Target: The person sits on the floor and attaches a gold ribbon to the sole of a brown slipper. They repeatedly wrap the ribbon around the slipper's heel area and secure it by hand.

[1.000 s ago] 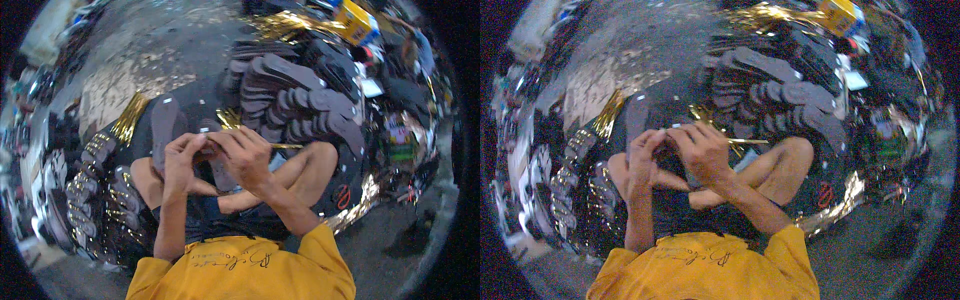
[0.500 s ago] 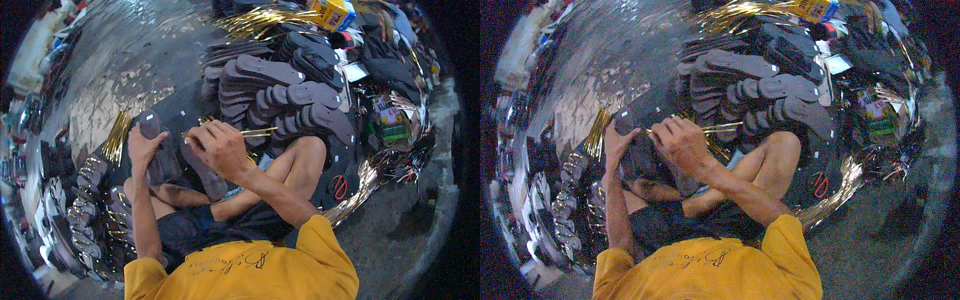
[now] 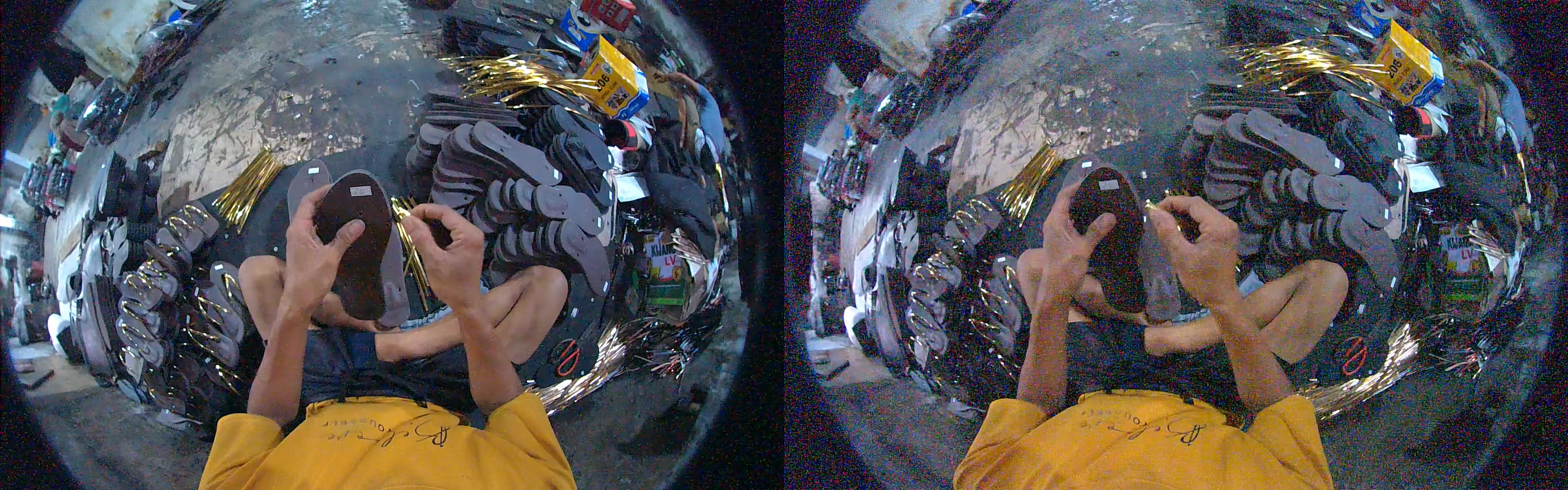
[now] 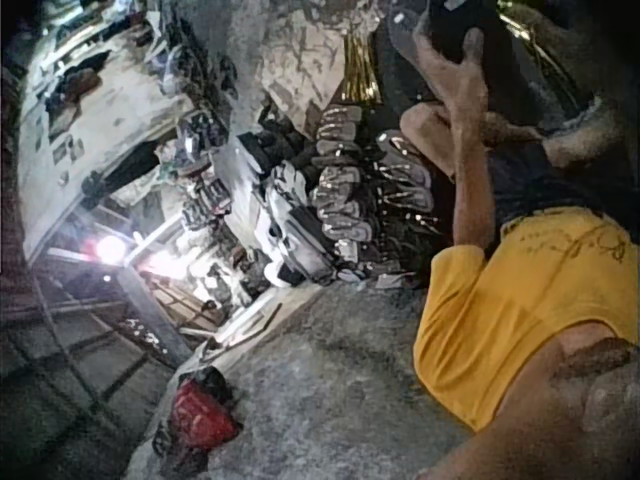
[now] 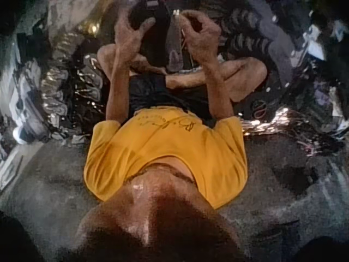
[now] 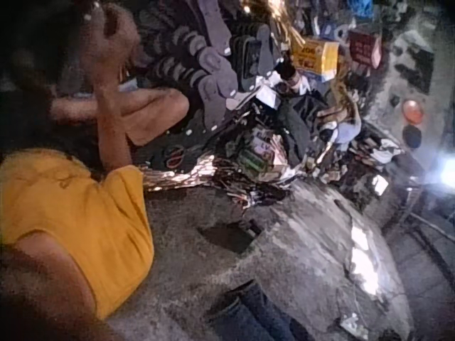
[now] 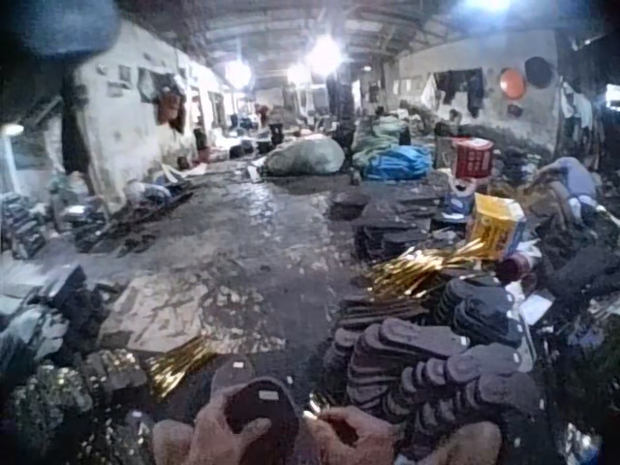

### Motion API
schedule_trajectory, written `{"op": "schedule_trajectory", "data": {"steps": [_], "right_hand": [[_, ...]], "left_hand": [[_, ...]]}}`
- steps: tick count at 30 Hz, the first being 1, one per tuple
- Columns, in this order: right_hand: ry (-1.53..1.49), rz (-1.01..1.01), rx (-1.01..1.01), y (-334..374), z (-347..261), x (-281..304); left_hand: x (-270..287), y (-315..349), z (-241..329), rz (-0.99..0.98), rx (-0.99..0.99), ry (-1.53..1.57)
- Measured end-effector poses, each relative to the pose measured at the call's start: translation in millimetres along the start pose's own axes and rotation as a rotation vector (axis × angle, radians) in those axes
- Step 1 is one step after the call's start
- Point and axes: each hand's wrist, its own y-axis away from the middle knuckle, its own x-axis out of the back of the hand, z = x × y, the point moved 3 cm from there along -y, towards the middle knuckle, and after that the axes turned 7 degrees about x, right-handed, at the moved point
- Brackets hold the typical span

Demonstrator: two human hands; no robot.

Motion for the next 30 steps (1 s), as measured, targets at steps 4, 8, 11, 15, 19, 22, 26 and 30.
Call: {"op": "schedule_trajectory", "data": {"steps": [4,8,11,15,19,22,26,30], "right_hand": [[0.017,-0.103,0.069,0,-16,-7],[0.184,-0.077,0.137,6,-16,-14],[0.171,-0.099,0.094,9,-20,-15],[0.255,-0.049,0.181,11,-8,-15],[0.363,0.014,0.335,10,-7,-19],[0.351,0.058,0.366,13,-4,-22],[0.185,0.036,0.097,23,8,-31],[0.105,-0.003,-0.013,19,5,-32]], "left_hand": [[-8,16,9,-0.014,0.054,-0.111],[-19,29,16,0.081,-0.025,-0.201],[-23,35,24,0.151,-0.140,-0.227],[-25,40,30,0.080,0.025,-0.342],[-27,45,23,0.073,-0.042,-0.323],[-32,53,20,0.100,-0.148,-0.317],[-35,53,6,0.122,-0.269,-0.328],[-38,45,14,0.138,-0.297,-0.415]]}}
